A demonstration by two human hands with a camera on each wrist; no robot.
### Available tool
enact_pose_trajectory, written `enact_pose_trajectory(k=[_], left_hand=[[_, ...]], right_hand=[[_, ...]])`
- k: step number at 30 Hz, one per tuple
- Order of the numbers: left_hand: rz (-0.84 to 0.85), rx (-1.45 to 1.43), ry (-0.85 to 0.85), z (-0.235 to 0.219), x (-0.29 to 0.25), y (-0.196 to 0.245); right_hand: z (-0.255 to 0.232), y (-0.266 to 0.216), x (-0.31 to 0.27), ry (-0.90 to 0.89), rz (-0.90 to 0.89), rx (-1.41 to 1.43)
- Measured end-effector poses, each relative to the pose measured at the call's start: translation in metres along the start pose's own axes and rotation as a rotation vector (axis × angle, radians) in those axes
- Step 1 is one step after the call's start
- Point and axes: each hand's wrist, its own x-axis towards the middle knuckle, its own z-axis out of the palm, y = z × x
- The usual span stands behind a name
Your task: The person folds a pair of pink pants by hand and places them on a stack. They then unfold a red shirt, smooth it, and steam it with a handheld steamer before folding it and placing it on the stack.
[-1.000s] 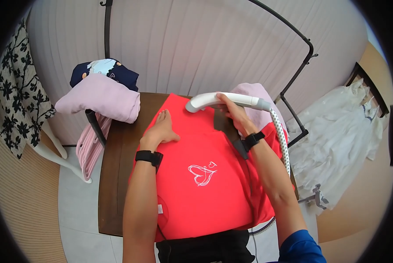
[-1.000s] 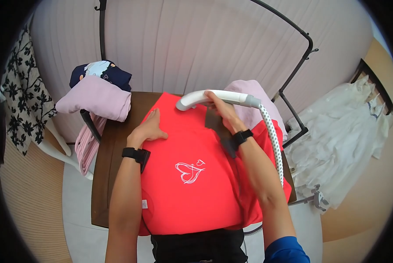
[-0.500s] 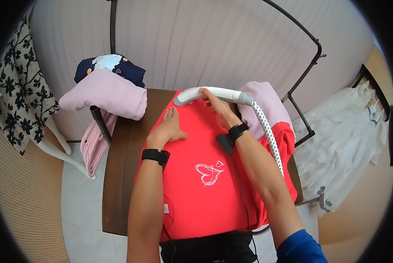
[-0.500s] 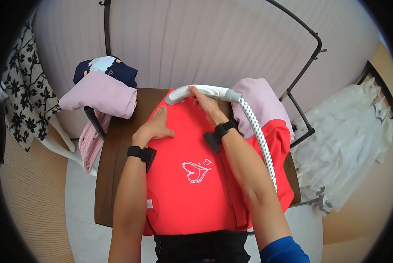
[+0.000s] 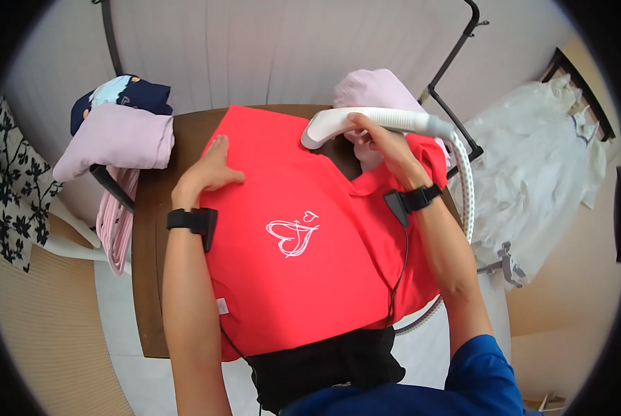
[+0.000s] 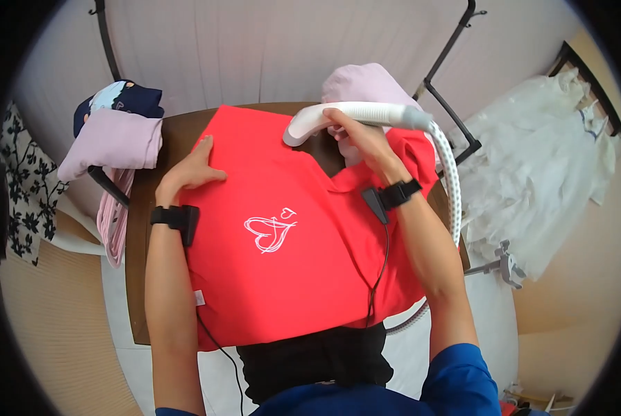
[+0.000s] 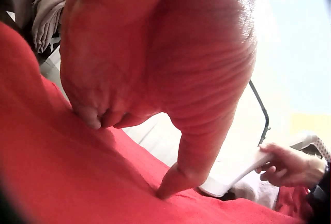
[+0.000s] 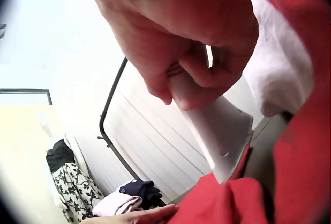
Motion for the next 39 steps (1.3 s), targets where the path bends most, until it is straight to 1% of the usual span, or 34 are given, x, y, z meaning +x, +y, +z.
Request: enact_pose_trajectory(k=[2,3,4,6,10,12,14,15,16,18,22,26,29,34,39], left_hand=[[-0.012,-0.002,-0.016,-0.005,-0.005,0.006],[-0.026,-0.009,-0.022,-0.006,-0.007,0.008],[-0.029,0.001,-0.025,-0.006,-0.008,0.01],[-0.019,0.014,-0.031,-0.008,-0.01,0.014],[-0.024,-0.012,-0.024,-0.007,-0.01,0.006],[-0.033,0.006,-0.022,-0.008,-0.012,0.008],[-0.039,0.007,-0.019,-0.008,-0.013,0.007],[-0.032,0.001,-0.017,-0.008,-0.014,0.007],[-0.047,0.008,-0.015,-0.008,-0.015,0.008],[-0.048,0.041,-0.023,-0.01,-0.018,0.016],[-0.055,0.045,-0.029,-0.011,-0.018,0.013],[-0.059,0.081,-0.041,-0.015,-0.02,0.017],[-0.064,0.095,-0.047,-0.016,-0.021,0.018],[-0.075,0.106,-0.047,-0.016,-0.024,0.025],[-0.062,0.116,-0.042,-0.014,-0.021,0.021]], right_hand=[[-0.015,0.01,-0.016,0.025,-0.063,0.227],[-0.013,-0.001,-0.035,0.053,-0.08,0.346],[-0.018,0.001,-0.044,0.056,-0.078,0.356],[-0.032,0.008,-0.053,0.037,-0.122,0.489],[-0.04,0.012,-0.063,0.089,-0.187,0.502],[-0.043,0.013,-0.067,0.108,-0.188,0.503],[-0.043,0.012,-0.073,0.168,-0.188,0.484],[-0.048,0.02,-0.072,0.169,-0.201,0.456],[-0.05,0.024,-0.072,0.158,-0.195,0.468],[-0.054,0.026,-0.075,0.235,-0.192,0.469],[-0.059,0.026,-0.074,0.277,-0.203,0.532],[-0.061,0.027,-0.072,0.287,-0.206,0.535],[-0.062,0.03,-0.071,0.255,-0.216,0.551],[-0.063,0.031,-0.07,0.264,-0.213,0.56],[-0.059,0.03,-0.068,0.295,-0.21,0.527]])
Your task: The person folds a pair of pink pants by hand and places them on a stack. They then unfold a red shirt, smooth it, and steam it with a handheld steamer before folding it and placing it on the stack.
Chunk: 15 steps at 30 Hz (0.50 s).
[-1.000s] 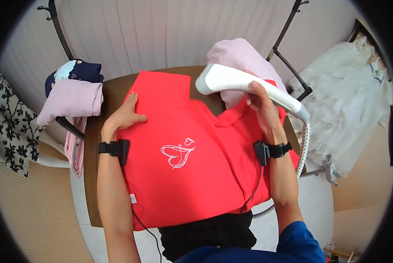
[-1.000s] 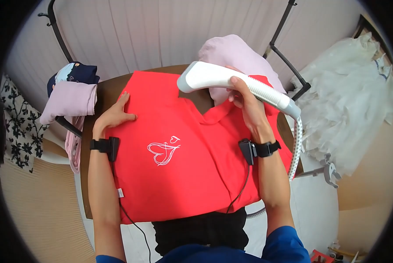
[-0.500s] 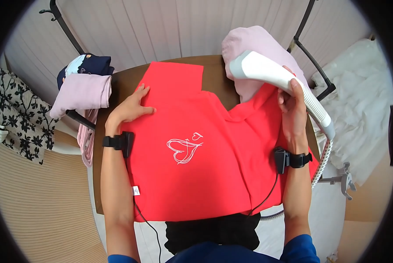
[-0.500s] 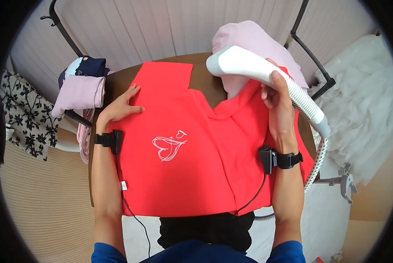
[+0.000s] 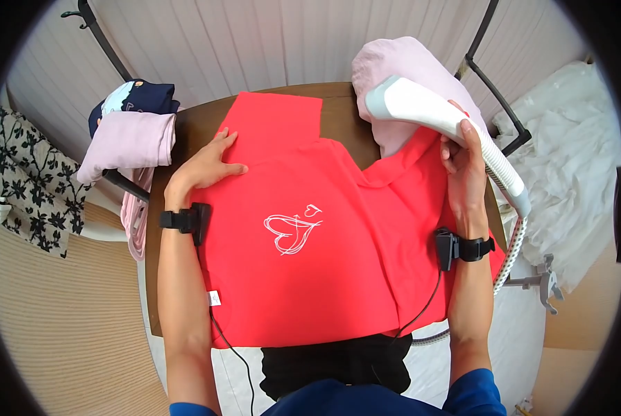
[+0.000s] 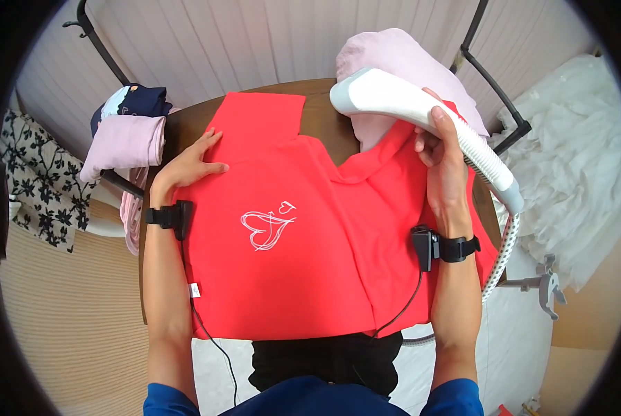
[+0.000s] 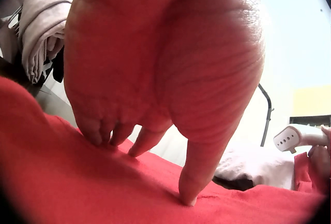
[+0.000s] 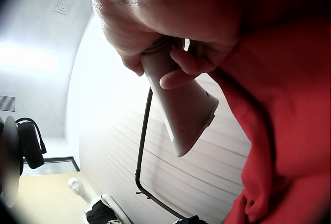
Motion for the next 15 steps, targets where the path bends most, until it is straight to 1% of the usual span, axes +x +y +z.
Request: enact_pose_trajectory(k=[5,13,15], left_hand=[[-0.006,0.003,0.001,-0.0008,-0.0017,0.0025],[-0.031,0.037,-0.006,-0.0033,-0.0041,0.0085],[0.015,0.079,0.004,-0.0038,-0.0013,0.0071]], right_hand=[[0.0004,-0.0008,-0.0002,0.014,-0.002,0.002],[-0.0045,-0.0008,0.0002,-0.017,0.021,0.038],[-0.0061,0.0004,0.0024,-0.029,0.016,0.036]])
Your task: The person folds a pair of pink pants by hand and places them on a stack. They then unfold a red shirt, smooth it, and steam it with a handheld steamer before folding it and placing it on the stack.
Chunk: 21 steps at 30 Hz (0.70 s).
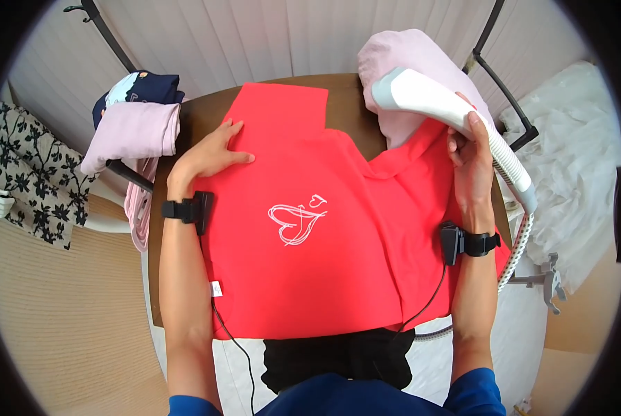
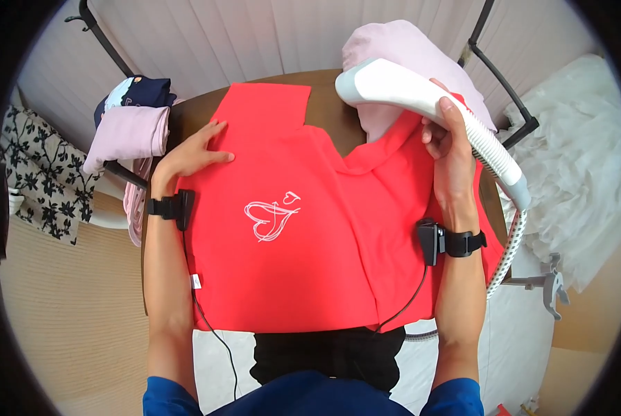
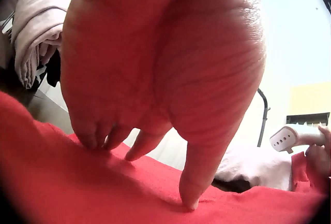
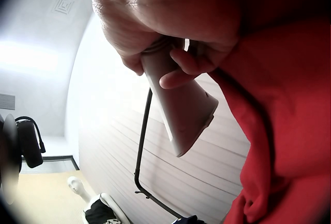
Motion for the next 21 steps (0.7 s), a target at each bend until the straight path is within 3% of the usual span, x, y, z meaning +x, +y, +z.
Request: enact_pose_trajectory(k=[4,10,11,13,16,21], left_hand=[[0.063,-0.061,0.069,-0.009,-0.012,0.019],[0.163,-0.014,0.013,-0.023,-0.053,0.09],[0.172,0.013,-0.072,-0.022,-0.059,0.099],[0.158,0.113,-0.225,-0.016,-0.067,0.105],[0.274,0.332,-0.204,0.011,-0.077,0.078],[0.13,0.391,-0.25,0.052,-0.133,0.108]], right_hand=[[-0.002,0.004,0.001,-0.002,0.003,-0.011],[0.001,0.003,-0.001,-0.007,-0.015,0.009],[0.002,0.003,-0.001,-0.02,-0.025,0.01],[0.0,0.006,0.0,-0.03,-0.037,0.015],[0.001,0.006,0.001,-0.033,-0.033,0.032],[0.003,0.003,0.0,-0.019,-0.023,0.021]])
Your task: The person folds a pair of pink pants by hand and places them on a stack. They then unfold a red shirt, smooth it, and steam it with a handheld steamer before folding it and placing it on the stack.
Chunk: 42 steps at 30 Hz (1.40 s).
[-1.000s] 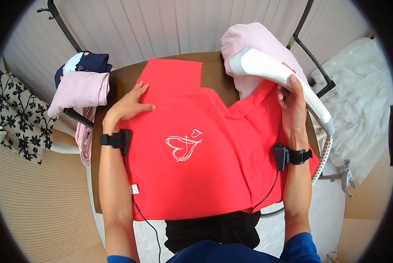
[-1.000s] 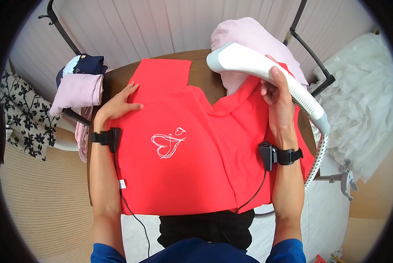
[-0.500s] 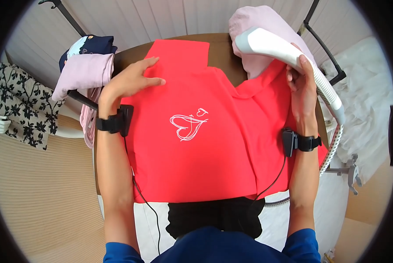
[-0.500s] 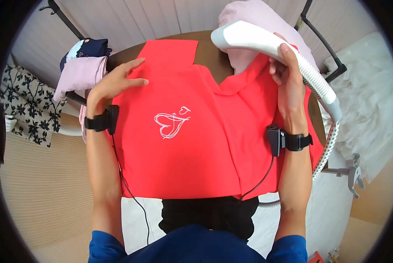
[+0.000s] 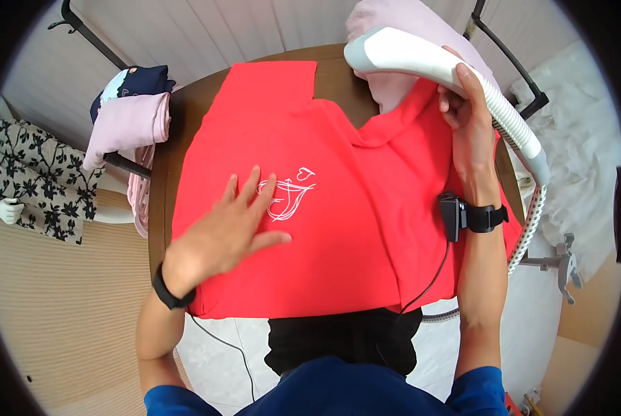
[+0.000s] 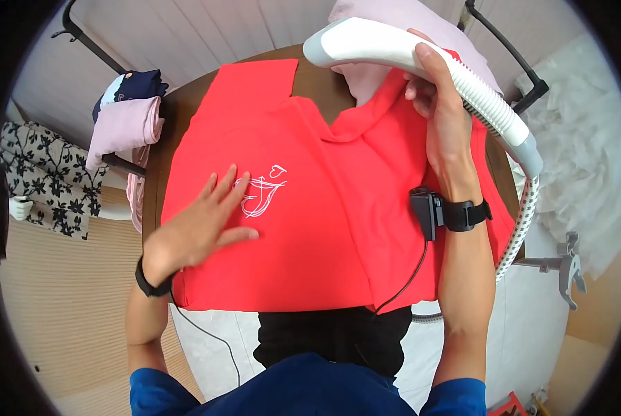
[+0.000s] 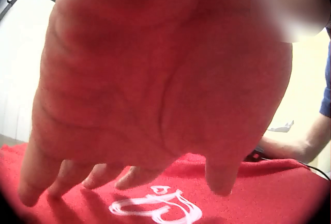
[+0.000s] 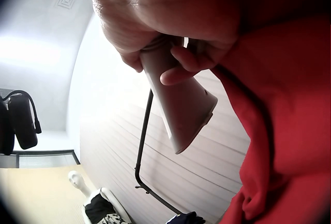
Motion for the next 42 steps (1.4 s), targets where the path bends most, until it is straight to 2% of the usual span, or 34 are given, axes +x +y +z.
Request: enact_pose_trajectory(k=[2,5,13,15,22,25,29,31,34,38,42], left_hand=[[-0.059,0.108,-0.075,0.01,-0.008,0.013],[-0.083,0.148,-0.044,0.028,-0.009,0.007],[-0.151,0.011,-0.066,0.027,-0.021,-0.051],[-0.131,-0.012,-0.079,0.026,-0.026,-0.066],[-0.112,-0.02,-0.057,0.028,-0.037,-0.103],[-0.033,-0.022,-0.011,0.03,-0.046,-0.121],[-0.007,0.001,0.007,0.033,-0.059,-0.139],[-0.004,-0.003,0.004,0.032,-0.061,-0.141],[-0.014,0.005,0.003,0.028,-0.065,-0.141],[-0.055,-0.003,-0.038,0.019,-0.065,-0.13],[-0.143,-0.05,0.006,0.016,-0.062,-0.093]], right_hand=[[-0.001,0.001,0.0,-0.005,-0.003,0.001],[0.001,0.002,0.001,-0.018,-0.006,-0.004],[0.01,-0.014,-0.008,0.08,0.01,-0.035],[0.008,-0.015,-0.011,0.053,-0.006,-0.048],[0.004,-0.025,-0.026,0.182,-0.009,-0.028],[-0.004,-0.035,-0.038,0.233,-0.038,-0.035],[-0.025,-0.043,-0.06,0.24,-0.05,-0.059],[-0.033,-0.045,-0.072,0.259,-0.052,-0.039],[-0.057,-0.039,-0.095,0.239,0.033,0.019],[-0.056,-0.04,-0.128,0.174,0.1,-0.014],[-0.052,-0.031,-0.15,0.07,0.224,0.061]])
